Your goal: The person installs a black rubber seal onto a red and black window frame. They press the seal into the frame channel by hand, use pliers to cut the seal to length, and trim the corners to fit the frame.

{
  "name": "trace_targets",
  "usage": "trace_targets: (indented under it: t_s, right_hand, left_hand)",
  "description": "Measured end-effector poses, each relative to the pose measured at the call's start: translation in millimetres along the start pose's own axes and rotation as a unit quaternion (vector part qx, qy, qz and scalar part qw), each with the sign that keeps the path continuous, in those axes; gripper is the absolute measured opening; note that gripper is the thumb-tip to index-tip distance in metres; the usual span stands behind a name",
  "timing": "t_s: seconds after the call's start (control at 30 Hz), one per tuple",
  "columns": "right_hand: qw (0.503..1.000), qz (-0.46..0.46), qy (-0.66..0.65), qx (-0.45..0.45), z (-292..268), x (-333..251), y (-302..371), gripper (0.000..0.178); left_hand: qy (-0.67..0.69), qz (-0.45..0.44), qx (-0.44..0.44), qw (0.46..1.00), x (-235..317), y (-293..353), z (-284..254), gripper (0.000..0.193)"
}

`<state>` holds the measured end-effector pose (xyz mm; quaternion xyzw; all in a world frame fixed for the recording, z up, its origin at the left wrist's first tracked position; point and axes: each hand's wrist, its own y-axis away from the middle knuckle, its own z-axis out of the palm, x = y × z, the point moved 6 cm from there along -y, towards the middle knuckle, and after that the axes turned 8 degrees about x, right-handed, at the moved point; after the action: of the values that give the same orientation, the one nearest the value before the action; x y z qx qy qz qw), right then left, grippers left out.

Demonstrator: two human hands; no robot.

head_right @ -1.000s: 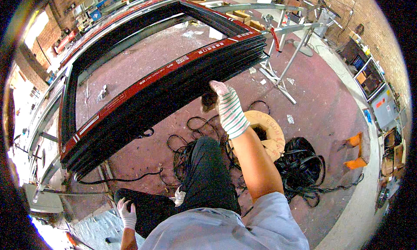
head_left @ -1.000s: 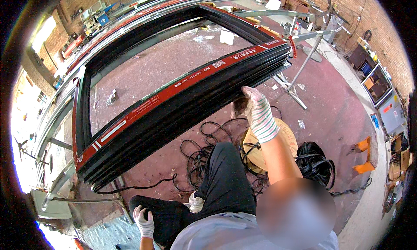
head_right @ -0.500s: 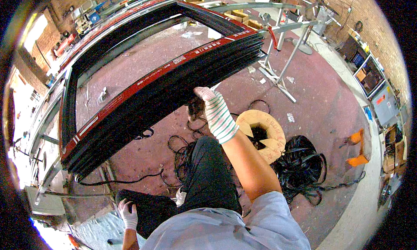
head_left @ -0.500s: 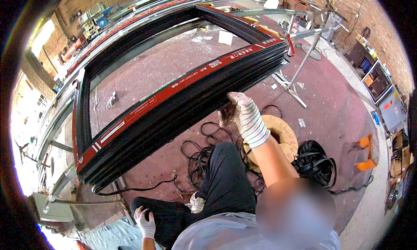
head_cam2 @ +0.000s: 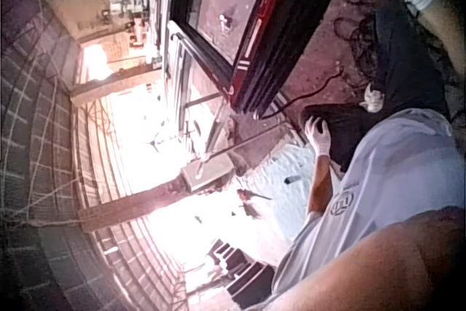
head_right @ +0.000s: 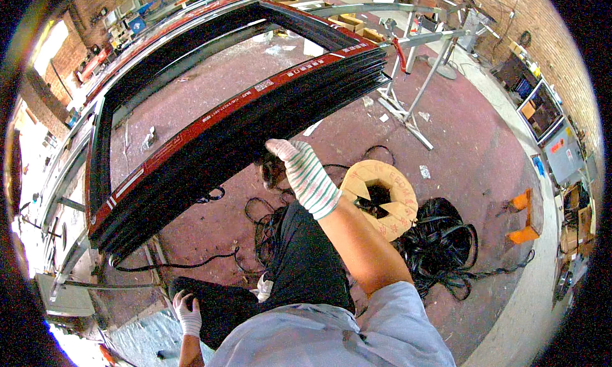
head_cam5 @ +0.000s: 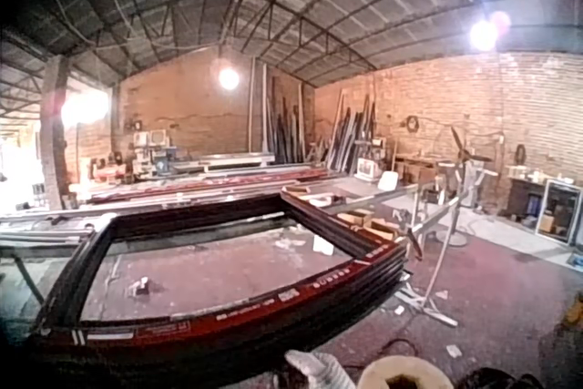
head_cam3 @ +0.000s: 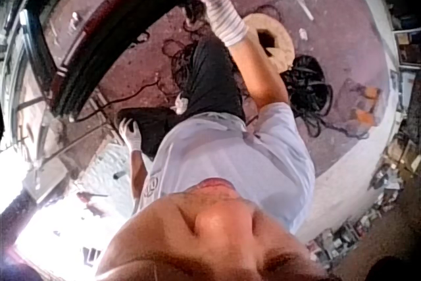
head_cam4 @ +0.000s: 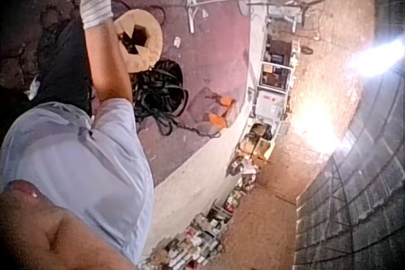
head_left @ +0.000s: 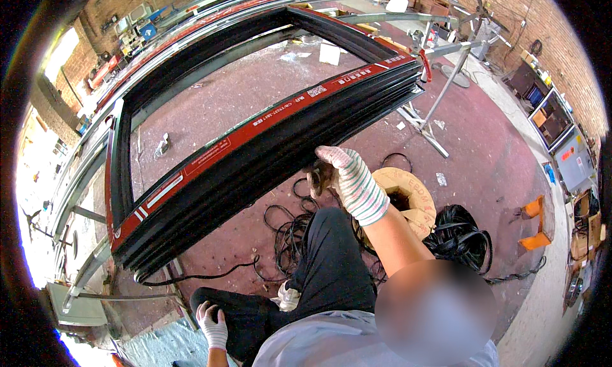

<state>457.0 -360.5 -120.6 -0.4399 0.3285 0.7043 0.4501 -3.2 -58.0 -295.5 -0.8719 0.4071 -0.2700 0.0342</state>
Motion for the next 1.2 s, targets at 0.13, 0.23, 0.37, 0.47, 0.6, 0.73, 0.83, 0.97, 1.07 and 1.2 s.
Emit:
trace_targets:
  t_s: [0.13, 0.23, 0.37, 0.47, 0.6, 0.73, 0.83, 0.97, 1.07, 1.2]
  right_hand:
    - [0.998, 0.043, 0.011, 0.048, 8, -9, 11, 0.028]
    - [0.996, 0.039, 0.006, 0.083, 12, -12, 14, 0.028]
    - [0.994, 0.034, -0.018, 0.101, 23, -19, 25, 0.030]
    - [0.993, 0.022, -0.033, 0.108, 25, -22, 26, 0.030]
    - [0.990, 0.039, -0.046, 0.124, 26, -21, 26, 0.030]
    - [0.995, 0.028, -0.056, 0.072, 14, -14, 10, 0.026]
    - [0.995, 0.043, -0.063, 0.069, 8, -16, 7, 0.026]
    - [0.996, 0.046, 0.024, 0.076, -1, -12, 1, 0.026]
    - [0.997, 0.059, -0.046, -0.010, 10, -16, 4, 0.028]
    - [0.998, 0.060, -0.001, 0.012, 18, -4, 8, 0.031]
  left_hand:
    - [0.004, -0.015, -0.004, 1.000, 4, 0, -3, 0.020]
    - [0.007, -0.018, -0.002, 1.000, 4, -1, -2, 0.019]
    - [0.008, -0.016, 0.003, 1.000, 2, 1, -3, 0.019]
    - [0.015, -0.008, 0.008, 1.000, 0, 1, -1, 0.020]
    - [0.024, -0.009, 0.006, 1.000, 3, -1, -3, 0.019]
    - [0.022, -0.007, 0.015, 1.000, 1, 0, -4, 0.020]
    - [0.013, 0.001, 0.019, 1.000, 2, -1, -4, 0.020]
    - [0.017, -0.011, 0.025, 0.999, -5, 2, -3, 0.020]
    - [0.019, -0.014, 0.031, 0.999, 0, -1, -5, 0.019]
    - [0.039, -0.031, 0.036, 0.998, -2, -3, -4, 0.020]
